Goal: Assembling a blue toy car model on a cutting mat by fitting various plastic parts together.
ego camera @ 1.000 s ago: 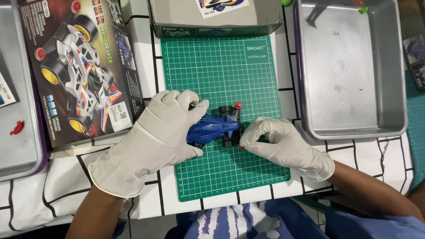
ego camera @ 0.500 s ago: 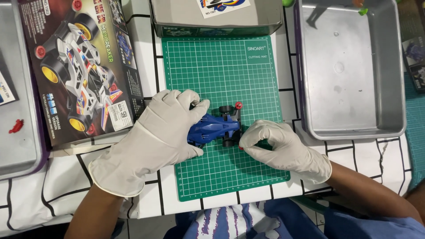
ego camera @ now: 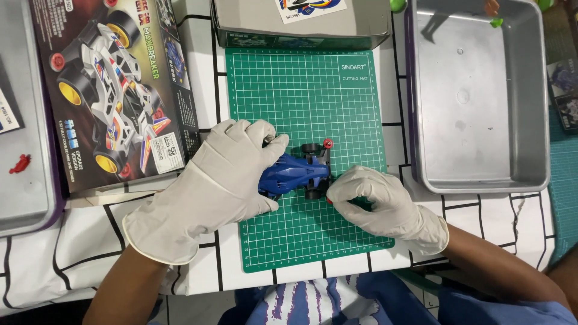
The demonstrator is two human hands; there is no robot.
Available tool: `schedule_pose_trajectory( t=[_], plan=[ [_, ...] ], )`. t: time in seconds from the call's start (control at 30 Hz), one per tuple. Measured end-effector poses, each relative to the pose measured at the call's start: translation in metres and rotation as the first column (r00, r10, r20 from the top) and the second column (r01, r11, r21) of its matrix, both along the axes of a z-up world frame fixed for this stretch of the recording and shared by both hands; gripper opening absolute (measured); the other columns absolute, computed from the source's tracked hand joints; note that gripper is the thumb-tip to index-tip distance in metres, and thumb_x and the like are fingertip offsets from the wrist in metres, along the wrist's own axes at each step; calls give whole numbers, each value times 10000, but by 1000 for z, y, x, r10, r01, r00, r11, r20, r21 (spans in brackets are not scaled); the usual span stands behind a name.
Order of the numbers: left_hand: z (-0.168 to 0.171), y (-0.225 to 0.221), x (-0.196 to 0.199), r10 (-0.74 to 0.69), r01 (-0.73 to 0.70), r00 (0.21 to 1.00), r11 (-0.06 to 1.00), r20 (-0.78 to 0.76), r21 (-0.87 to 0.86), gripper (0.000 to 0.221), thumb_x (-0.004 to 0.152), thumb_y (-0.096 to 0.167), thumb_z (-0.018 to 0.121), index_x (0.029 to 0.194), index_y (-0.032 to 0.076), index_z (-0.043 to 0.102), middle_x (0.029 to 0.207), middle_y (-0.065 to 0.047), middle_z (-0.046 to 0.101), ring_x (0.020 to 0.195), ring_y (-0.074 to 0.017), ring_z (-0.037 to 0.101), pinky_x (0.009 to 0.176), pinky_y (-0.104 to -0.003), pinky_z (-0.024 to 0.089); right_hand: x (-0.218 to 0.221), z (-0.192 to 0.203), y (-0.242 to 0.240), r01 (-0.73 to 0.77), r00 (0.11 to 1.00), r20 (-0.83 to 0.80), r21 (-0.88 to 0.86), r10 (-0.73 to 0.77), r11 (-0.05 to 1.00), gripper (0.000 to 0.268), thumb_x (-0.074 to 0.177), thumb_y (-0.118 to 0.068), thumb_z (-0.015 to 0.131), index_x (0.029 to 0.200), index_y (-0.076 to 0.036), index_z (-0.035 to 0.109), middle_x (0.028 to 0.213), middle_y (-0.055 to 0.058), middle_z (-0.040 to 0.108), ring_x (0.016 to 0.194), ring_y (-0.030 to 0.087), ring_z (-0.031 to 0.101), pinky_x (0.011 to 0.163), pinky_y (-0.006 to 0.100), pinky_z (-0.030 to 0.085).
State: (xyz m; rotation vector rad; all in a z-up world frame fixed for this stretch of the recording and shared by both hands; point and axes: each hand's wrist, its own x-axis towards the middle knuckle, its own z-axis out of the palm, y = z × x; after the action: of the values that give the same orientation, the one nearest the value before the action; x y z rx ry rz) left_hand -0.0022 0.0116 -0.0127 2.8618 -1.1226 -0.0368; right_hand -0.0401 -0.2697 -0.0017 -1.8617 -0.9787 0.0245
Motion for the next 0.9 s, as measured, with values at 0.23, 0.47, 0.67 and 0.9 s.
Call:
schedule_pose_trajectory(
  t=[0.23, 0.47, 0.67, 0.9],
  plan=[
    [-2, -1, -1, 14, -14, 1000, 1000, -4, 3, 1278, 475, 933, 832, 1458, 164, 553, 1230, -85, 566, 953, -294, 581, 858, -463, 485, -2, -4, 0, 24, 999, 40, -50, -22, 998, 308, 865, 148, 628, 1013, -123, 630, 883, -30, 680, 789, 151, 673, 787, 276, 580],
    [0, -2, 0, 17, -16, 1000, 1000, -17, 22, 1259, 503, 931, 828, 1461, 162, 554, 1216, -84, 574, 958, -289, 585, 871, -455, 481, -2, 2, 2, 36, 998, 46, -80, -33, 996, 230, 873, 73, 642, 1032, -93, 621, 894, 43, 701, 794, 179, 703, 766, 291, 605],
    [-1, -2, 1, 21, -20, 998, 999, -53, 26, 1276, 513, 913, 847, 1485, 151, 526, 1249, -111, 571, 958, -314, 604, 885, -478, 485, -2, 1, 4, 33, 996, 85, -111, -24, 993, 289, 901, 145, 618, 1020, -119, 622, 845, -11, 659, 747, 153, 649, 744, 270, 574],
    [7, -2, 0, 21, -21, 999, 999, -27, 31, 1232, 514, 908, 845, 1440, 149, 556, 1198, -77, 583, 891, -290, 614, 761, -451, 519, -4, 2, 4, -4, 980, 198, -140, 32, 990, 318, 892, 199, 578, 1047, -79, 582, 870, 20, 624, 738, 194, 616, 718, 316, 536]
  ],
)
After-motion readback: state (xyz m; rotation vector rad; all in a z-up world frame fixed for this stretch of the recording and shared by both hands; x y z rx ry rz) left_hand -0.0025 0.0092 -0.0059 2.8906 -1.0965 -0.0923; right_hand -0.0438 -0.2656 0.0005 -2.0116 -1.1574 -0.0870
